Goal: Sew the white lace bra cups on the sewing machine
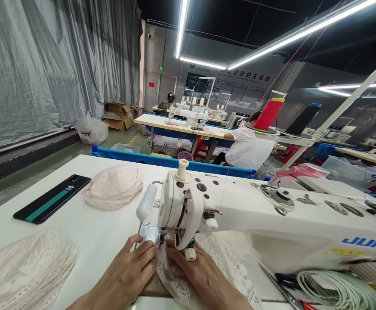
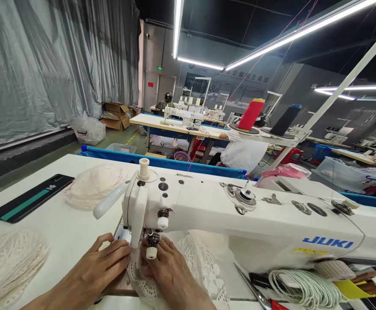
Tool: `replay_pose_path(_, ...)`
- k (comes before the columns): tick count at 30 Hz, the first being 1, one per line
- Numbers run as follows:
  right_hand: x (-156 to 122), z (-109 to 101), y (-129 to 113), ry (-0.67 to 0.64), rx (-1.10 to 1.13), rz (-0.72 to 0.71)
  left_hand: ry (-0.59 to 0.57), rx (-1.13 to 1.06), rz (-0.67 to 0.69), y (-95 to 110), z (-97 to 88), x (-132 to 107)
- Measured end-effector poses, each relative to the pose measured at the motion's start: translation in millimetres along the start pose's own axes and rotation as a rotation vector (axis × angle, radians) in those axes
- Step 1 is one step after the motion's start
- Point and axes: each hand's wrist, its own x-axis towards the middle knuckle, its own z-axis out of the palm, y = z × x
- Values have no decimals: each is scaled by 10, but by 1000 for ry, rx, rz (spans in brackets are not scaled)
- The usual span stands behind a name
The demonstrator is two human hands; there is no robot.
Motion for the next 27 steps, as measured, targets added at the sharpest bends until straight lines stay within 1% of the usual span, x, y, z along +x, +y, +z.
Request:
replay_pose_path(2,16,14,33,-1,-2,4,1,-1,-5,-10,12,2)
replay_pose_path(7,36,37,72,3,-74,-42,10,21,-28,-18,31,11)
replay_pose_path(13,22,38,70,19,-116,-64,-28,56,-27,-13,50,2)
replay_pose_path(17,-25,45,37,29,-96,-61,-28,61,-21,6,46,-33)
replay_pose_path(21,-102,127,-40,70,-70,-169,-21,35,12,42,38,-68)
replay_pose_path(24,-131,199,-99,132,-111,-182,-29,14,12,67,36,-61)
replay_pose_path(27,-115,224,-134,214,-108,-223,-4,-39,-19,86,39,-32)
